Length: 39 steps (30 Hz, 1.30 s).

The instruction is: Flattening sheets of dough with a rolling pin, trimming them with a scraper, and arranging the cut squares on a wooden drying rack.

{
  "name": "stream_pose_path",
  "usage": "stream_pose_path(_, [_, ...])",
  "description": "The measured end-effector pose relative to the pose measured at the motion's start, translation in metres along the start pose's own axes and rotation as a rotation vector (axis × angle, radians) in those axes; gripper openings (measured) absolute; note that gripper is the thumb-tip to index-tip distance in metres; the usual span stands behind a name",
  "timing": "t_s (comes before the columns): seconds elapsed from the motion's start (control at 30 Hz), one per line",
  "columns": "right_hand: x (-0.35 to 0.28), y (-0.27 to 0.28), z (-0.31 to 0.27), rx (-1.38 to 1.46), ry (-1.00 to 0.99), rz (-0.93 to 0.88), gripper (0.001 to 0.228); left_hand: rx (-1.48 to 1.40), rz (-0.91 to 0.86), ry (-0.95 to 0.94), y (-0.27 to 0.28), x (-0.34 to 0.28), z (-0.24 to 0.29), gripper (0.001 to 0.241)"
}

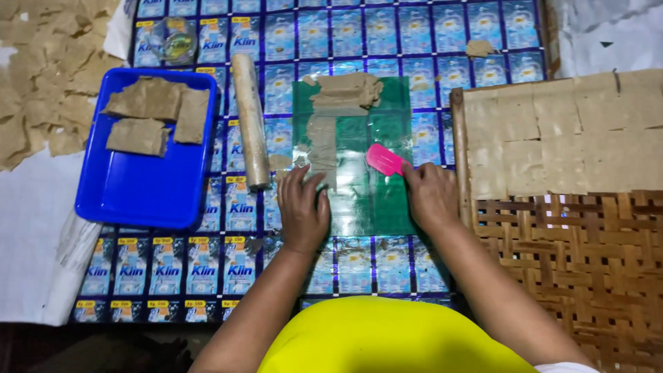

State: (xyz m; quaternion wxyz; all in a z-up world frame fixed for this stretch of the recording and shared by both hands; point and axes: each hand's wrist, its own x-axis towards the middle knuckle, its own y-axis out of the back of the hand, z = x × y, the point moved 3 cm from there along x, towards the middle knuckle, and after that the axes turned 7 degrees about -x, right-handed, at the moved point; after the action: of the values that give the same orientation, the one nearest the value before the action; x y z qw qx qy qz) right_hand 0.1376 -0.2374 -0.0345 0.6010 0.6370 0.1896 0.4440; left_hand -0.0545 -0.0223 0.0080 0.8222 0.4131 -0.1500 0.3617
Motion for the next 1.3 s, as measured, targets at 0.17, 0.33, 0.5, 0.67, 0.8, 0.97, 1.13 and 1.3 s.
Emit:
stream_pose_path(0.17, [0.017, 0.058, -0.036, 0.210, -0.044, -0.377, 0.043, 0.188, -0.172, 0.074, 0.018, -0.017, -0.051, 0.053])
stream_pose_path(0.33, [0.011, 0.033, -0.082, 0.212, 0.289, -0.339, 0.034, 0.140, -0.238, 0.108, 0.009, -0.025, -0.081, 0.043])
stream_pose_path(0.5, [0.075, 0.015, -0.095, 0.235, 0.048, -0.429, 0.039, 0.053, -0.187, 0.122, 0.014, -0.017, -0.089, 0.019])
stream_pose_path(0.67, [0.137, -0.005, -0.077, 0.305, -0.084, -0.505, 0.041, -0.099, -0.127, 0.147, 0.009, 0.019, -0.075, 0.024])
stream_pose_path(0.8, [0.162, -0.038, -0.037, 0.254, -0.311, -0.549, 0.027, -0.254, -0.076, 0.133, -0.027, 0.061, -0.073, 0.019])
stream_pose_path(0.97, [0.170, -0.001, 0.000, 0.230, -0.373, -0.657, 0.030, -0.309, -0.164, 0.107, -0.079, 0.102, -0.075, 0.014])
stream_pose_path(1.13, [0.160, -0.008, 0.056, 0.349, -0.514, -0.633, 0.026, -0.003, -0.233, -0.108, -0.117, 0.122, -0.090, 0.014])
stream_pose_path(1.3, [0.167, -0.054, 0.099, 0.259, -0.507, -0.695, 0.031, -0.077, -0.293, 0.138, -0.101, 0.164, -0.100, 0.024])
